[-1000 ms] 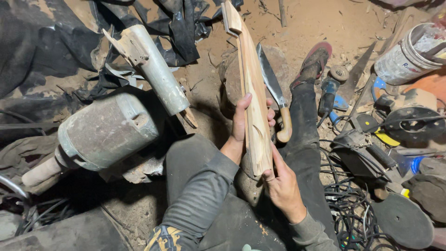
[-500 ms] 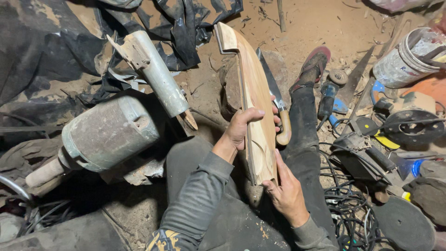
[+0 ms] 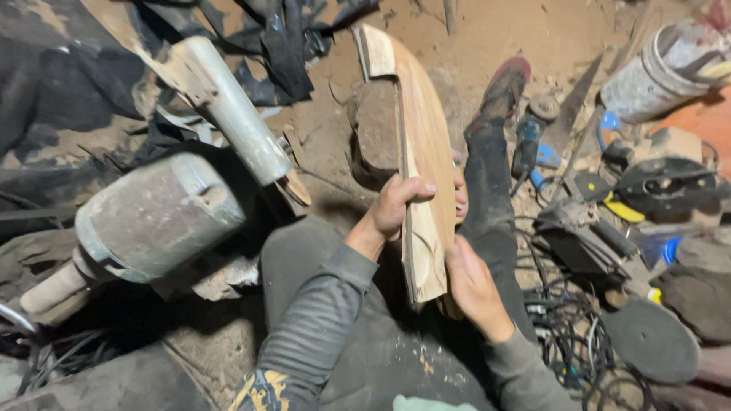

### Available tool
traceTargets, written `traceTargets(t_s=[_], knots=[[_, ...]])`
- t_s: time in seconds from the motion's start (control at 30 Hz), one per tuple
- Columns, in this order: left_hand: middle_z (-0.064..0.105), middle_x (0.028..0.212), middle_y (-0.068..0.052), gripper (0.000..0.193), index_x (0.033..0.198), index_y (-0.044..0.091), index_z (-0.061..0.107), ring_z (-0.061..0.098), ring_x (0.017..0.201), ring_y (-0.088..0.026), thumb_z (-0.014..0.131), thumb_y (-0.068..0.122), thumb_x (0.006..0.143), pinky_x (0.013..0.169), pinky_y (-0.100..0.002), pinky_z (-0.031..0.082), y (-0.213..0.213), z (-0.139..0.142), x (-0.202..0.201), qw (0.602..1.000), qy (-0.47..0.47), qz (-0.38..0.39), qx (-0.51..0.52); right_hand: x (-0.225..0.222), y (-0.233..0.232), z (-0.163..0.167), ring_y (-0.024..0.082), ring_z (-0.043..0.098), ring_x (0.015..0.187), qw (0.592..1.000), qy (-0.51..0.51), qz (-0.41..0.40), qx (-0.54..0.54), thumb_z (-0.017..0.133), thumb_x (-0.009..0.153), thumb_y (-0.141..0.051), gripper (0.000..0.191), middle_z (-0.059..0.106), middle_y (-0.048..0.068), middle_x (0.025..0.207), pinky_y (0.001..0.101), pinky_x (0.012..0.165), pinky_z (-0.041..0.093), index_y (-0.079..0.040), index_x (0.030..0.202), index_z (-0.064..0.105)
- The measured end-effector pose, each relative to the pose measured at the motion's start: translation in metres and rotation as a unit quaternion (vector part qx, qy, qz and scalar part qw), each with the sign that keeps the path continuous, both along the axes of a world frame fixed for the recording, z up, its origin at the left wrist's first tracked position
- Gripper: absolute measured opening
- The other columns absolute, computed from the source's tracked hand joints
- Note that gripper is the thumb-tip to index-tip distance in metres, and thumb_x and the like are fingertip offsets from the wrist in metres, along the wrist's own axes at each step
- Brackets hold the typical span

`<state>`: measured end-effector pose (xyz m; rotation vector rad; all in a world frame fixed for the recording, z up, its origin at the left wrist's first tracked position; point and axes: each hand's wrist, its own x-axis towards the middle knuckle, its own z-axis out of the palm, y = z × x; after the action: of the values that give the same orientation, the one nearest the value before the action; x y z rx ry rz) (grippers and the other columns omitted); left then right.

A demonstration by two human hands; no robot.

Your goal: The person sits on the floor of a cluttered workshop holding a curved wooden sheath and a machete. They repeatedly test the blade against the wooden slot, shave and trim the wood edge with the blade to widen the fit, then untangle a power cord and pick up a power drill to continue working on the piece.

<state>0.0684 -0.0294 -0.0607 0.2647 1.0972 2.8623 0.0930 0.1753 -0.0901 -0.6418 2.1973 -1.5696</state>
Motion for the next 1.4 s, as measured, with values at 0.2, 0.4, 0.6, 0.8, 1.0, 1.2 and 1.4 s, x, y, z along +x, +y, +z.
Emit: traceTargets(t_s=[0.2,0.4,0.6,0.8,1.0,1.2,1.4], knots=[[0.07,0.118,-0.022,0.054,0.138,-0.012,0.053,0.069,0.099,-0.031,0.058,0.018,0.094,0.089,-0.043,0.058,0.005,-0.003,0.001,0.997,-0.074,-0.005,-0.01,0.003,-0.008,0.003,0.016,0.07,0.083,0.999,0.028,-0.024,-0.017,0.037,0.11,-0.041,0.046,0.072,0.011,0.092,0.0342,0.074,0.054,-0.002,0.116,0.061],[0.065,0.105,-0.021,0.044,0.13,-0.011,0.055,0.068,0.092,-0.033,0.061,0.015,0.095,0.081,-0.045,0.057,0.01,-0.007,0.002,0.996,-0.078,0.02,0.042,0.003,-0.009,0.004,0.024,0.071,0.076,0.999,0.037,-0.015,0.016,0.04,0.109,-0.042,0.046,0.07,0.014,0.087,0.0368,0.069,0.053,-0.002,0.115,0.059],[0.065,0.103,-0.021,0.047,0.129,-0.013,0.054,0.067,0.09,-0.034,0.059,0.014,0.091,0.08,-0.046,0.057,0.009,-0.012,0.001,0.996,-0.075,0.02,0.049,0.001,-0.006,-0.001,0.03,0.065,0.069,0.998,0.037,-0.013,0.049,0.041,0.108,-0.046,0.046,0.063,0.017,0.078,0.0397,0.066,0.051,-0.002,0.107,0.055],[0.064,0.105,-0.022,0.05,0.132,-0.015,0.054,0.065,0.09,-0.034,0.058,0.013,0.09,0.082,-0.047,0.056,0.012,-0.009,0.003,0.996,-0.052,0.014,0.077,-0.002,-0.003,-0.002,0.033,0.065,0.069,0.996,0.05,-0.007,0.067,0.04,0.108,-0.048,0.048,0.062,0.019,0.077,0.0417,0.065,0.05,-0.002,0.103,0.053],[0.06,0.118,-0.018,0.064,0.149,0.001,0.041,0.06,0.102,-0.03,0.056,0.007,0.086,0.084,-0.05,0.056,0.014,-0.006,0.001,0.992,-0.045,0.045,0.112,0.0,-0.003,0.001,0.034,0.066,0.069,0.996,0.047,-0.011,0.071,0.039,0.108,-0.048,0.048,0.063,0.02,0.078,0.0423,0.066,0.05,-0.002,0.104,0.053],[0.06,0.119,-0.021,0.063,0.148,-0.003,0.041,0.063,0.102,-0.034,0.054,0.007,0.087,0.088,-0.053,0.058,0.012,-0.017,0.0,0.993,-0.054,0.033,0.103,0.0,-0.004,0.003,0.031,0.069,0.073,0.998,0.033,0.0,0.06,0.039,0.11,-0.045,0.047,0.066,0.018,0.082,0.0403,0.068,0.052,-0.001,0.108,0.055],[0.06,0.122,-0.021,0.066,0.152,-0.003,0.04,0.065,0.106,-0.029,0.051,0.008,0.088,0.094,-0.049,0.058,0.003,-0.021,-0.001,0.993,-0.068,0.065,0.071,0.009,-0.002,0.024,0.022,0.07,0.056,0.992,-0.096,0.042,0.067,0.034,0.105,-0.04,0.048,0.07,0.015,0.075,0.0371,0.055,0.055,-0.003,0.132,0.05]])
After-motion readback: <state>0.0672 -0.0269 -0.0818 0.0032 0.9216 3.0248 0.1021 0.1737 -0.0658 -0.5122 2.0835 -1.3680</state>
